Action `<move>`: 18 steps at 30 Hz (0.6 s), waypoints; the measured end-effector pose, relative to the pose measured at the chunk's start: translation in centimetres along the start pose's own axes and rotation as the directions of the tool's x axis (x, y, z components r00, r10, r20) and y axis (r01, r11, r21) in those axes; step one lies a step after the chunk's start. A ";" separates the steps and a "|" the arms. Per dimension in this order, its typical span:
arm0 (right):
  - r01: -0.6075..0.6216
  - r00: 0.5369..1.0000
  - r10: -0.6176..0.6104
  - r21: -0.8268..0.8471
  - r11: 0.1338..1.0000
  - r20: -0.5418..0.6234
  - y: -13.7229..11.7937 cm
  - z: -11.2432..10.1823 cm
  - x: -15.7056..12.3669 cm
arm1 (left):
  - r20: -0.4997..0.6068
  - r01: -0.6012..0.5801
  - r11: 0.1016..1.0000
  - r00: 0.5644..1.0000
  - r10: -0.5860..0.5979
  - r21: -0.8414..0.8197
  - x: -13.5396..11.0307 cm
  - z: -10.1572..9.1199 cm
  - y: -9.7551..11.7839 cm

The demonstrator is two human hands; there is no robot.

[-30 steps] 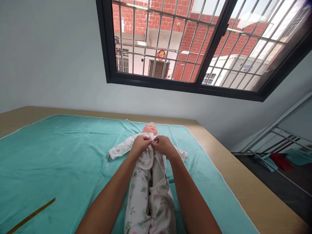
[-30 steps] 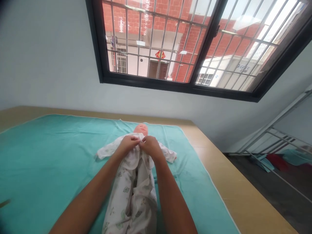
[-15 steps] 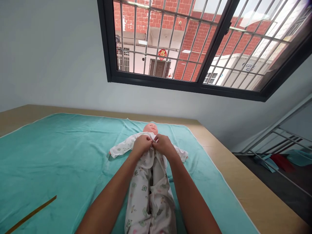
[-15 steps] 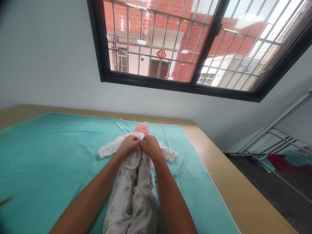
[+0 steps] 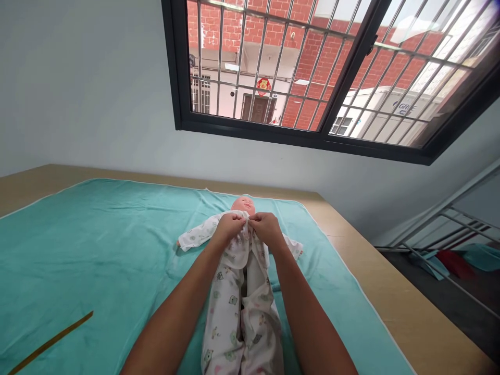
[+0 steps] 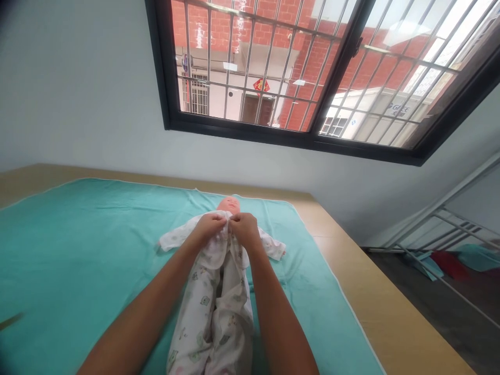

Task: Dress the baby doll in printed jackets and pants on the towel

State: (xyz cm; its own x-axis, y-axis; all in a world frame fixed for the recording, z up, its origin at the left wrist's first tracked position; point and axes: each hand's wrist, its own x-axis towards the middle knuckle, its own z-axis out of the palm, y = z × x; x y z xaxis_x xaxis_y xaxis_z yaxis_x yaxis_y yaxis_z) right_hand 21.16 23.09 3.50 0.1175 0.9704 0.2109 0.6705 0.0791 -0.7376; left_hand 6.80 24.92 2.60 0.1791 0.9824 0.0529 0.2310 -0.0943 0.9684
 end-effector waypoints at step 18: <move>-0.263 0.964 0.180 0.645 0.717 0.194 0.8 0.4 0.2 | -0.042 -0.023 0.999 0.999 0.022 -0.030 0.3 0.7 -1.2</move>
State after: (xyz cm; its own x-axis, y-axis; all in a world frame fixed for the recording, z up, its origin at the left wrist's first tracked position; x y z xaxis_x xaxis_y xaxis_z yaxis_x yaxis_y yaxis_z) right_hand 21.42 23.40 2.68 0.0919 0.9943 -0.0533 -0.0227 -0.0515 -0.9984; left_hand 7.26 25.22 1.33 0.1439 0.9860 0.0845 0.1979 -0.1124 0.9738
